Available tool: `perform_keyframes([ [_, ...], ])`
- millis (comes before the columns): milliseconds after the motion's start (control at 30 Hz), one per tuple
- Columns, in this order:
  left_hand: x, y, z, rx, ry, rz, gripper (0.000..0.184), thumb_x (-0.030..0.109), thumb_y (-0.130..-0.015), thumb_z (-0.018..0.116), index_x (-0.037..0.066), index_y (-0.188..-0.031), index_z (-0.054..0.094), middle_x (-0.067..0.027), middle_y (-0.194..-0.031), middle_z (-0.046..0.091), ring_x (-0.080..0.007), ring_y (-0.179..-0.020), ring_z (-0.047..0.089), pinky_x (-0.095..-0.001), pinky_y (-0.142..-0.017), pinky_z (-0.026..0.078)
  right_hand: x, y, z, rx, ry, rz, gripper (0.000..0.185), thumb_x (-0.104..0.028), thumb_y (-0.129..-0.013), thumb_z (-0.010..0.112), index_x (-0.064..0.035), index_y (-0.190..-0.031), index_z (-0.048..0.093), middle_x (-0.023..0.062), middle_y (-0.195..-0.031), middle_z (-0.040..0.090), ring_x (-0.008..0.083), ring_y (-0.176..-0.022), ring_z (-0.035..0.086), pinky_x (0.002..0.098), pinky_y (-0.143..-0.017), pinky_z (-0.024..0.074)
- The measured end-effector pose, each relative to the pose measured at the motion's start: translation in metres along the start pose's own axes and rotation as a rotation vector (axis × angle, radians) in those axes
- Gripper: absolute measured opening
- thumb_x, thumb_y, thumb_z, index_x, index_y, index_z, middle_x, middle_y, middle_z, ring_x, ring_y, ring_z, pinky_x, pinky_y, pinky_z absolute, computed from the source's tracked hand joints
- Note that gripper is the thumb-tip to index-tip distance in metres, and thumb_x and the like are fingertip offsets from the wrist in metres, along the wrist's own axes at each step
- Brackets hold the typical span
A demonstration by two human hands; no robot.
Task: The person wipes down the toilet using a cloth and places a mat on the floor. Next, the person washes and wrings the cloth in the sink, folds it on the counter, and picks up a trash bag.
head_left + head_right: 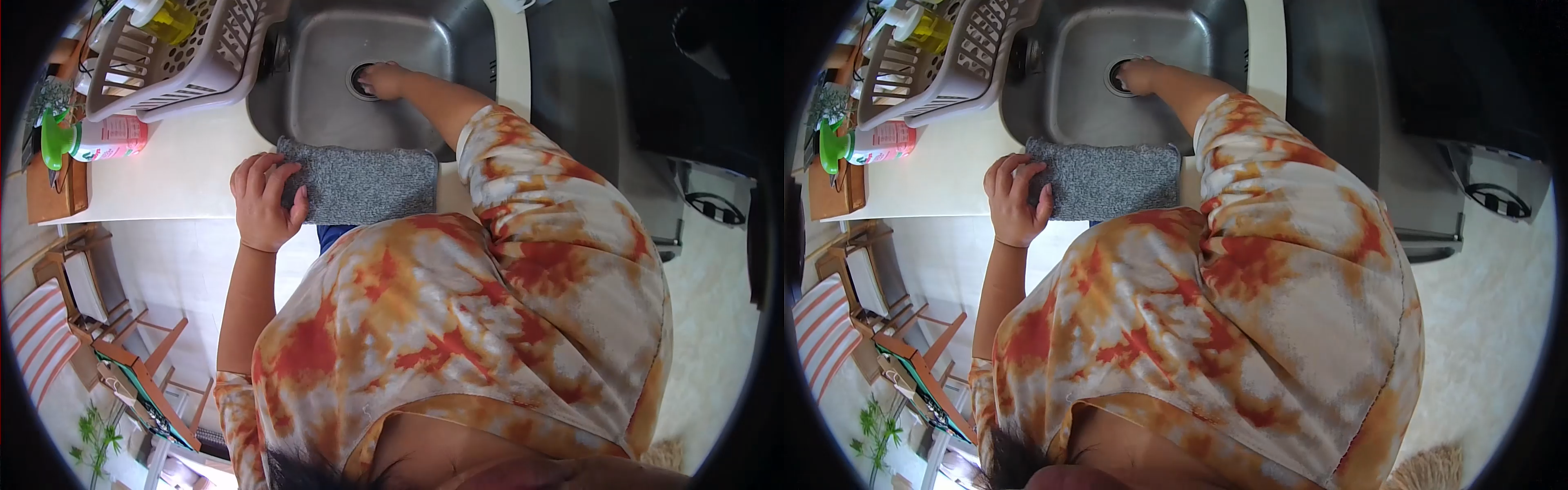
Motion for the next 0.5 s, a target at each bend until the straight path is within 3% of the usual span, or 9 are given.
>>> perform_keyframes([
  [33,0.000,-0.001,0.001,-0.003,-0.004,-0.005,0.029,0.023,-0.075,0.064,0.010,-0.100,0.063,-0.0110,-0.110,0.056,-0.0334,-0.108,0.049,-0.0448,-0.095,0.037,-0.003,0.005,0.006,0.079,0.234,-0.122,0.050,-0.044,-0.092,0.049,-0.0118,-0.130,0.053,0.0089,-0.137,0.048,0.0257,-0.126,0.045,0.0418,-0.106,0.0320],
  [67,0.000,0.000,0.001,-0.004,-0.010,-0.010,0.029,0.023,-0.075,0.064,0.010,-0.100,0.063,-0.0110,-0.110,0.056,-0.0333,-0.108,0.049,-0.0447,-0.095,0.037,-0.001,0.007,0.011,0.078,0.235,-0.133,0.050,-0.044,-0.092,0.049,-0.0118,-0.130,0.053,0.0089,-0.137,0.048,0.0257,-0.126,0.045,0.0418,-0.106,0.0320],
  [133,0.000,0.000,0.002,0.001,-0.014,-0.022,0.029,0.024,-0.074,0.064,0.011,-0.099,0.063,-0.0097,-0.109,0.056,-0.0321,-0.108,0.049,-0.0447,-0.095,0.036,0.005,0.010,0.020,0.010,0.218,-0.077,0.060,-0.047,-0.092,0.045,-0.0154,-0.143,0.037,0.0052,-0.149,0.031,0.0251,-0.138,0.027,0.0440,-0.114,0.0164],
  [267,-0.001,0.000,0.003,0.016,-0.028,-0.032,0.029,0.026,-0.073,0.064,0.013,-0.098,0.064,-0.0082,-0.109,0.057,-0.0303,-0.108,0.050,-0.0444,-0.095,0.036,0.009,0.011,0.022,0.007,0.237,-0.119,0.056,-0.045,-0.095,0.041,-0.0154,-0.142,0.040,0.0058,-0.147,0.034,0.0236,-0.139,0.026,0.0422,-0.115,0.0143],
  [467,-0.002,0.001,0.003,0.014,-0.045,-0.034,0.028,0.026,-0.072,0.063,0.013,-0.097,0.064,-0.0074,-0.108,0.057,-0.0291,-0.108,0.050,-0.0438,-0.095,0.036,0.014,0.011,0.024,-0.081,0.308,-0.189,0.041,-0.034,-0.097,0.038,-0.0192,-0.133,0.052,0.0040,-0.142,0.040,0.0231,-0.130,0.040,0.0428,-0.111,0.0214],
  [500,-0.001,0.001,0.003,0.017,-0.047,-0.039,0.028,0.026,-0.072,0.063,0.013,-0.097,0.064,-0.0074,-0.108,0.057,-0.0291,-0.108,0.050,-0.0438,-0.095,0.036,0.015,0.010,0.023,-0.104,0.273,-0.191,0.038,-0.031,-0.096,0.042,-0.0171,-0.128,0.056,0.0037,-0.137,0.045,0.0225,-0.127,0.043,0.0437,-0.110,0.0218],
])
Point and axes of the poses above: each hand's wrist, its own y-axis away from the middle knuckle, its own z-axis out of the palm, x = y × z, the point moved 4 cm from there along -y, towards the middle knuckle
